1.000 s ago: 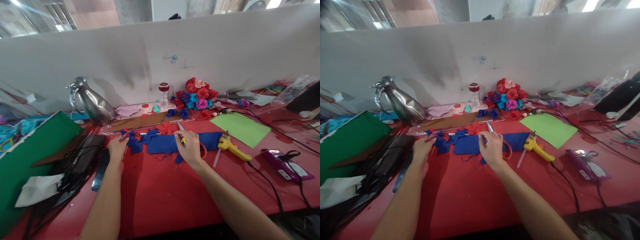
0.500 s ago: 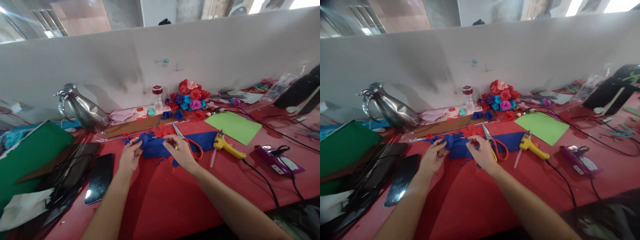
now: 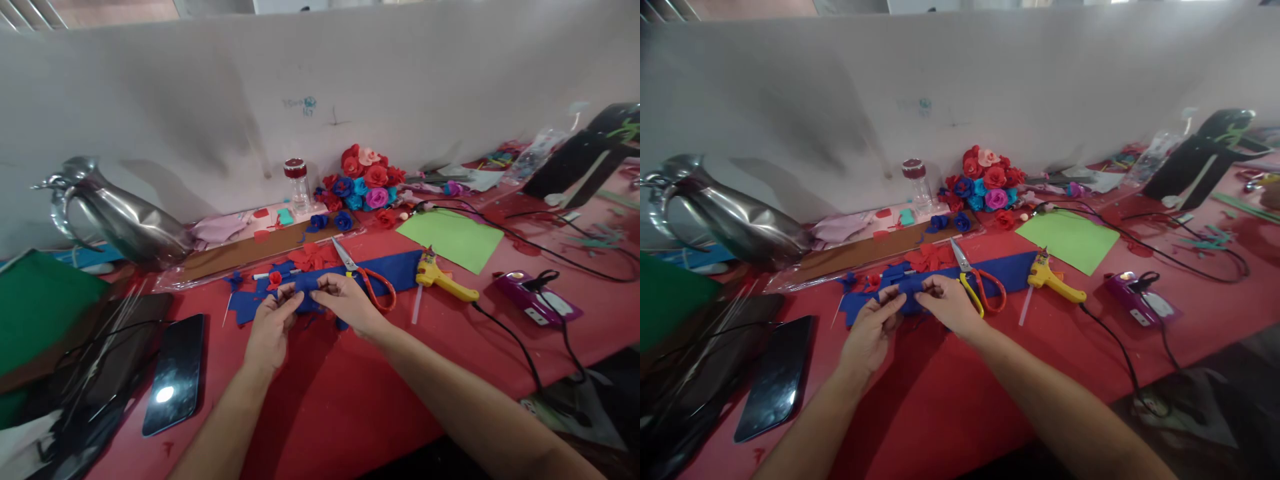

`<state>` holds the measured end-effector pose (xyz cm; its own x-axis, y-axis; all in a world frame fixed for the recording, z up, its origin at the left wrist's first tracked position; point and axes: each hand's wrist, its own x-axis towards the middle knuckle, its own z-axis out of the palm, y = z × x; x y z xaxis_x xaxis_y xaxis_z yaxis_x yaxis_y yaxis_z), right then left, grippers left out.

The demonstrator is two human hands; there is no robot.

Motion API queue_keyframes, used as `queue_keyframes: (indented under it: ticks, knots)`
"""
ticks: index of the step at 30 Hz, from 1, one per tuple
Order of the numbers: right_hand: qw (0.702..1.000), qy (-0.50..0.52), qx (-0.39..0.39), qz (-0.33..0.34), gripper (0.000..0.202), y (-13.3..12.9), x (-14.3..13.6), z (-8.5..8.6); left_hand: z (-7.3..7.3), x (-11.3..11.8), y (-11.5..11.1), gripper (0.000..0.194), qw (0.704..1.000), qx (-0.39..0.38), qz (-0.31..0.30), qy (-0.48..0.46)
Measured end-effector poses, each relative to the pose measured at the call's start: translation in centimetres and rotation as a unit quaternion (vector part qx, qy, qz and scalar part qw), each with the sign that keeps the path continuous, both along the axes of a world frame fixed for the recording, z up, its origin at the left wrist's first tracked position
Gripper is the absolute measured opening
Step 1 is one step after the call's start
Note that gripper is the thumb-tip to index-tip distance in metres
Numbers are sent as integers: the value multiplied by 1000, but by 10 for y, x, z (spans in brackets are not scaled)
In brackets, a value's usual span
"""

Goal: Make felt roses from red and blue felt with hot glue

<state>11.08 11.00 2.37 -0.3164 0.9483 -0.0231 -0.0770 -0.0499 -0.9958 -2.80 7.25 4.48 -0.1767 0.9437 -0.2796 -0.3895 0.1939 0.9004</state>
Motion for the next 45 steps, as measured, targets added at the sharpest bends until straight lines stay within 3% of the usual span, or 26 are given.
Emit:
queue_keyframes:
  ticks: [4,11,18,22,26,28,35,41,45]
  knots:
    - [996,-78,40,27,3,0,3,7,5,-1,-1,29,996,18,-18,82]
    - [984,-148,97,-24,2,4,13,14,-6,-4,0,25,978,79,-29,190]
    - [973,-200,114,16,3,1,11,12,-9,1,-2,21,974,89,-61,198]
    - [924,-341,174,-9,7,7,25,18,-11,0,-1,20,975,81,-47,203]
    - [809,-570,129,-61,35,16,52,27,-10,-1,-1,22,972,41,-53,225]
    - [780,-615,111,-45,47,17,62,30,-8,-1,-2,22,972,23,-64,224]
    - [760,-644,87,-20,51,14,64,35,-6,-2,-2,28,963,10,-157,220]
    - [759,-635,99,-109,44,19,55,37,-16,-1,1,33,947,25,-202,247]
    - [754,-632,103,-142,40,18,83,40,-20,-2,3,31,947,8,-211,243]
